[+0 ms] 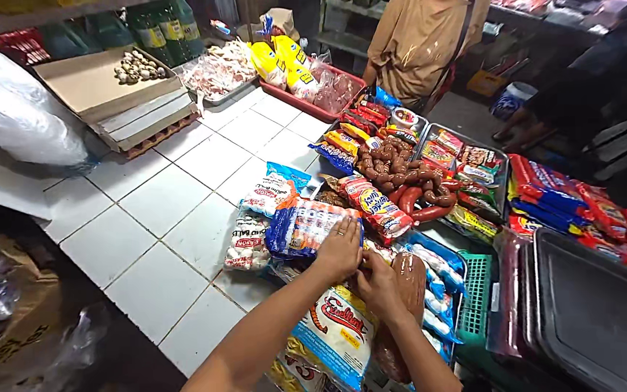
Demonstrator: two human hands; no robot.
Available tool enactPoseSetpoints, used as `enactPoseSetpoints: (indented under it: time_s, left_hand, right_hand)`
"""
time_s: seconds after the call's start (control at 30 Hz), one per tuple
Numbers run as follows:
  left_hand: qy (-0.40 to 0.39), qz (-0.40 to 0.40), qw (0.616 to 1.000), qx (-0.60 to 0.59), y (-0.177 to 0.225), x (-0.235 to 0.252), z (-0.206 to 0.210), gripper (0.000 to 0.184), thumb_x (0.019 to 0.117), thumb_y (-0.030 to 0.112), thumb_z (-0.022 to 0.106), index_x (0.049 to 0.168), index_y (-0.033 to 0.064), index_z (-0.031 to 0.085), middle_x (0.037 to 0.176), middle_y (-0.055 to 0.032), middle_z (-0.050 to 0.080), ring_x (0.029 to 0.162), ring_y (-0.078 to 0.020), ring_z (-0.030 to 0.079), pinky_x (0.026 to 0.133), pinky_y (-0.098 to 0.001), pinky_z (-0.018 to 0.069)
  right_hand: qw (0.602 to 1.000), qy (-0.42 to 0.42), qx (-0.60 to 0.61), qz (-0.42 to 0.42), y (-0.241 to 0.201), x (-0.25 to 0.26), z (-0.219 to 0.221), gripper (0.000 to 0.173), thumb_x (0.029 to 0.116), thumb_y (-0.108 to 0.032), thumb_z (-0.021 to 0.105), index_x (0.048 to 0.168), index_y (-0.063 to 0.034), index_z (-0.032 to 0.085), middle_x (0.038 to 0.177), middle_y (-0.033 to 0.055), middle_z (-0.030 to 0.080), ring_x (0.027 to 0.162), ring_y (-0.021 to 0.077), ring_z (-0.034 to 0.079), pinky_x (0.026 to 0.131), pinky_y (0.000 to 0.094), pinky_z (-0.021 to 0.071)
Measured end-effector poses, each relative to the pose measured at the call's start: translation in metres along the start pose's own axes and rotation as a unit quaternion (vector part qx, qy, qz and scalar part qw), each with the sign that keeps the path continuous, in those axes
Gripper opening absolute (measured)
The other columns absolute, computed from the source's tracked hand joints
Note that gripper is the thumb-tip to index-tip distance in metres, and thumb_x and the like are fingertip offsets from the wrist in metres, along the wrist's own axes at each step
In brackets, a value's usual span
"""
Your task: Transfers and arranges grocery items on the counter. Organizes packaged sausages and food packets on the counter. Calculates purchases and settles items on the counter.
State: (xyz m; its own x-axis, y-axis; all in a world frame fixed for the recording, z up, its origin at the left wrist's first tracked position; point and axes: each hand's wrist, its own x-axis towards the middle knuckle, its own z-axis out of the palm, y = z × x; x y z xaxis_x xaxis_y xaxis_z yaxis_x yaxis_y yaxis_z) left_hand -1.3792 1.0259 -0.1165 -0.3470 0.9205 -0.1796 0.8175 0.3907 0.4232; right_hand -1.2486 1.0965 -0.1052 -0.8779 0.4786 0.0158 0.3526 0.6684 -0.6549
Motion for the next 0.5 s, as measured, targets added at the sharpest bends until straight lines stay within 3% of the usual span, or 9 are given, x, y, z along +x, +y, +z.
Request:
enactPoseSetpoints:
  time_s: [0.03, 0.1, 0.2, 0.27, 0.37, 0.43, 0.5]
  left_hand:
    - [-0.008, 0.028, 1.000, -0.006, -0.002, -0.008, 0.000, 0.060, 0.1095, 0.028, 0.027, 0.161, -0.0031, 0.020, 0.170, -0.0191, 0.015, 0.159, -0.0319, 0.011, 0.128, -0.0495, 0.0074]
    - [-0.022, 0.056, 0.998, -0.032, -0.010, -0.034, -0.003, 0.057, 0.1097, 0.025, 0.034, 0.161, 0.0024, 0.025, 0.171, -0.0152, 0.017, 0.159, -0.0316, 0.012, 0.128, -0.0492, 0.0096]
    - [0.049, 0.026, 0.998, -0.041, -0.036, -0.065, -0.014, 0.045, 0.1061, 0.019, 0.050, 0.150, 0.0090, 0.051, 0.158, -0.0155, 0.045, 0.149, -0.0385, 0.037, 0.121, -0.0537, 0.0313]
    - [0.078, -0.007, 0.996, -0.040, -0.062, -0.071, -0.026, 0.039, 0.1051, 0.019, 0.052, 0.142, 0.0075, 0.060, 0.149, -0.0170, 0.054, 0.142, -0.0392, 0.047, 0.117, -0.0539, 0.0367]
    - [0.086, -0.032, 0.992, -0.084, -0.094, -0.061, -0.043, 0.037, 0.1024, 0.019, 0.058, 0.137, 0.0053, 0.063, 0.140, -0.0215, 0.058, 0.135, -0.0411, 0.050, 0.114, -0.0534, 0.0395]
    - [0.105, 0.004, 0.987, -0.120, -0.101, -0.055, -0.041, 0.031, 0.0991, 0.013, 0.061, 0.127, 0.0002, 0.068, 0.131, -0.0242, 0.061, 0.129, -0.0418, 0.054, 0.112, -0.0520, 0.0411]
    - [0.125, 0.048, 0.982, -0.129, -0.095, -0.052, -0.036, 0.023, 0.0981, 0.005, 0.059, 0.115, -0.0063, 0.069, 0.123, -0.0263, 0.065, 0.122, -0.0423, 0.059, 0.108, -0.0505, 0.0458]
  right_hand:
    - [0.999, 0.029, -0.004, -0.018, 0.005, -0.003, 0.005, 0.038, 0.0839, -0.004, 0.068, 0.119, 0.0103, 0.066, 0.115, 0.0257, 0.069, 0.107, 0.0364, 0.069, 0.096, 0.0485, 0.0551]
    - [0.996, 0.068, -0.009, -0.057, 0.010, -0.007, 0.013, 0.040, 0.0832, -0.003, 0.070, 0.121, 0.0099, 0.067, 0.117, 0.0252, 0.069, 0.109, 0.0375, 0.069, 0.096, 0.0488, 0.0560]
    - [0.995, 0.067, -0.005, -0.076, 0.010, -0.005, 0.014, 0.039, 0.0845, 0.000, 0.069, 0.123, 0.0046, 0.069, 0.124, 0.0238, 0.068, 0.117, 0.0386, 0.066, 0.100, 0.0503, 0.0543]
    - [0.997, 0.052, -0.004, -0.065, 0.008, -0.003, 0.012, 0.038, 0.0855, -0.001, 0.070, 0.123, 0.0016, 0.070, 0.125, 0.0233, 0.068, 0.118, 0.0386, 0.065, 0.101, 0.0507, 0.0537]
    - [0.999, 0.031, -0.021, -0.034, -0.001, 0.001, 0.005, 0.037, 0.0840, -0.001, 0.071, 0.121, -0.0010, 0.072, 0.127, 0.0239, 0.065, 0.120, 0.0417, 0.061, 0.102, 0.0535, 0.0507]
    - [0.998, 0.027, -0.025, -0.053, -0.010, 0.008, 0.005, 0.034, 0.0800, 0.002, 0.069, 0.114, -0.0012, 0.075, 0.129, 0.0245, 0.064, 0.123, 0.0440, 0.058, 0.103, 0.0553, 0.0490]
    - [0.993, 0.026, -0.020, -0.113, -0.016, 0.023, 0.013, 0.024, 0.0857, -0.002, 0.066, 0.108, 0.0008, 0.075, 0.122, 0.0231, 0.067, 0.119, 0.0412, 0.061, 0.102, 0.0514, 0.0514]
